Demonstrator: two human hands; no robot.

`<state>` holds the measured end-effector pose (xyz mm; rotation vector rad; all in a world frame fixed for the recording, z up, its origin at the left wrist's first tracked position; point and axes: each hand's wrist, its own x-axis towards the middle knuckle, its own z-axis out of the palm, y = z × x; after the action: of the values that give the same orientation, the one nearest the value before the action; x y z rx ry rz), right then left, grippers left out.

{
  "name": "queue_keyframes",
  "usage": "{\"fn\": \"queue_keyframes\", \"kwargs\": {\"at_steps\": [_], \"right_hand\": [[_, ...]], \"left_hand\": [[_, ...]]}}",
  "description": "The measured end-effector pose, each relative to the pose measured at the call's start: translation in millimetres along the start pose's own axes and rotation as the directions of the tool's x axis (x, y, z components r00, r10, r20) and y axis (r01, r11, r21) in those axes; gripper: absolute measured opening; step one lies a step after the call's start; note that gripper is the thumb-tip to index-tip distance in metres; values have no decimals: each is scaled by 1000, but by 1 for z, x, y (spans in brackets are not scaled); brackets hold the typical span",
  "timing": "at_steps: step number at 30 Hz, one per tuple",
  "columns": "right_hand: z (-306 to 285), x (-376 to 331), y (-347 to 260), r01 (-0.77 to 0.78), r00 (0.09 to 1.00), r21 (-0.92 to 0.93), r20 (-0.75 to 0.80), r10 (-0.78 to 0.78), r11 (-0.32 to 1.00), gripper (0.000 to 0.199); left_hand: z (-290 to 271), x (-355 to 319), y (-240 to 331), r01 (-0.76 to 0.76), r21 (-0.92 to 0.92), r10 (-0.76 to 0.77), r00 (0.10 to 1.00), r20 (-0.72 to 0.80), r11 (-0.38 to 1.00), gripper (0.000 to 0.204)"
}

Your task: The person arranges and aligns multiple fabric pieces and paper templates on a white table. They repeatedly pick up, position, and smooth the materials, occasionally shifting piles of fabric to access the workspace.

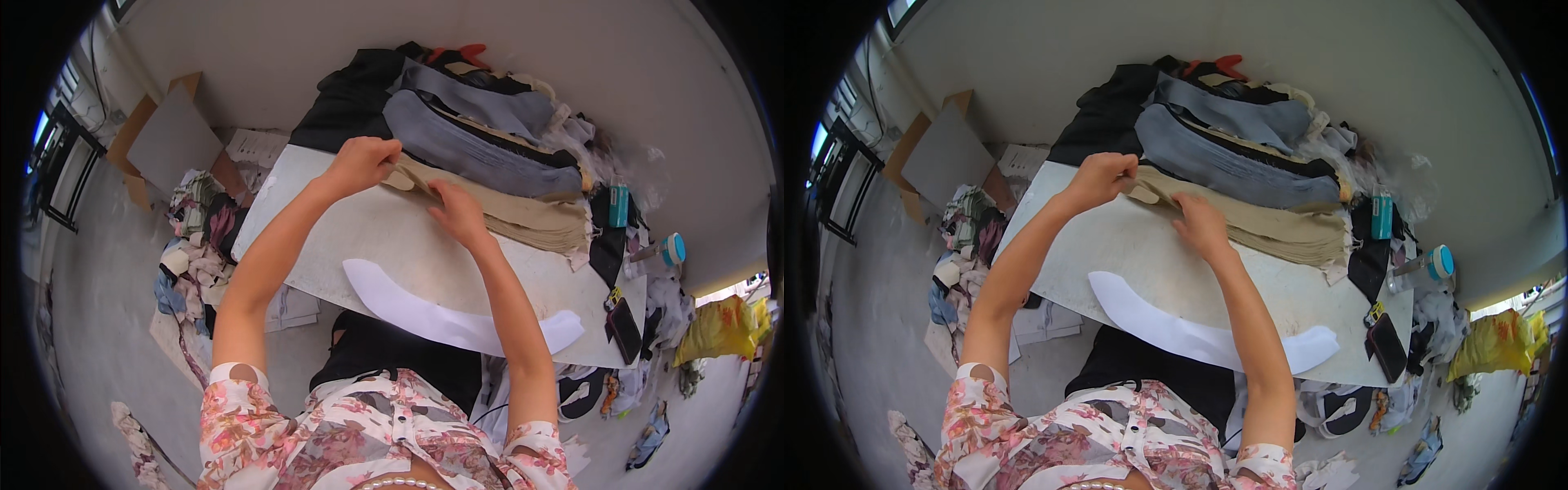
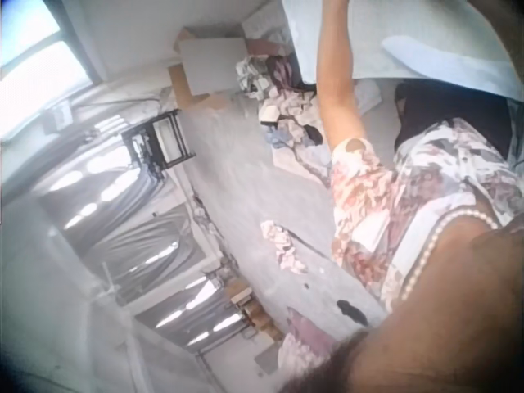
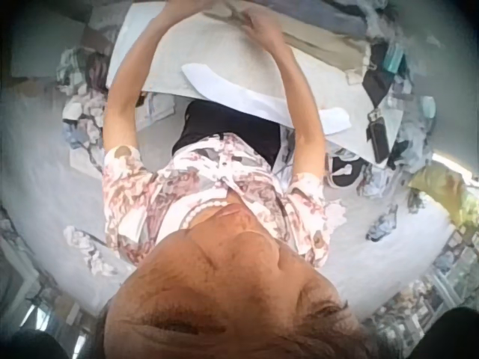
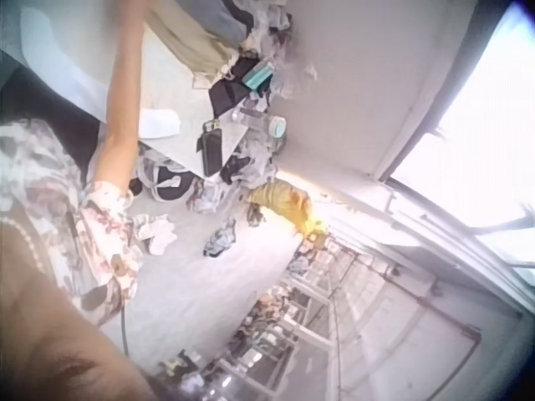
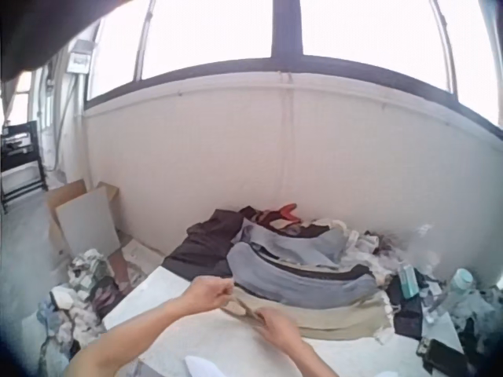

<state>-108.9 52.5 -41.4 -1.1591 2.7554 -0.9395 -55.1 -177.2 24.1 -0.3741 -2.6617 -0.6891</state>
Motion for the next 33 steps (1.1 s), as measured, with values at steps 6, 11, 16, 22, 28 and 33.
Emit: {"fn": "queue_keyframes", "kwargs": {"at_steps": [6, 11, 16, 22, 28, 33], "right_hand": [[3, -1, 4, 48, 992, -50, -117, -54, 998, 48], [-2, 0, 0, -41, 996, -119, -84, 31, 992, 51], [-3, 1, 2, -75, 994, -141, -94, 62, 987, 47], [1, 8, 16, -77, 995, -120, -75, 68, 990, 42], [3, 15, 19, 13, 998, -60, -55, -16, 998, 29], [0, 10, 13, 36, 999, -165, 17, -34, 986, 19]], "left_hand": [[-13, -35, -1, -210, 164, 192, 974, 121, 964, 16], [-48, -39, 24, -143, 15, 139, 977, 164, 990, 19], [-95, -48, 36, -51, 37, 40, 965, 260, 998, 20], [-174, -60, 56, 163, -2, -158, 956, 246, 987, 12], [-262, -78, 64, 204, -109, -192, 975, 116, 973, 9], [-276, -69, 80, 155, -27, -151, 982, 110, 988, 9]]}}
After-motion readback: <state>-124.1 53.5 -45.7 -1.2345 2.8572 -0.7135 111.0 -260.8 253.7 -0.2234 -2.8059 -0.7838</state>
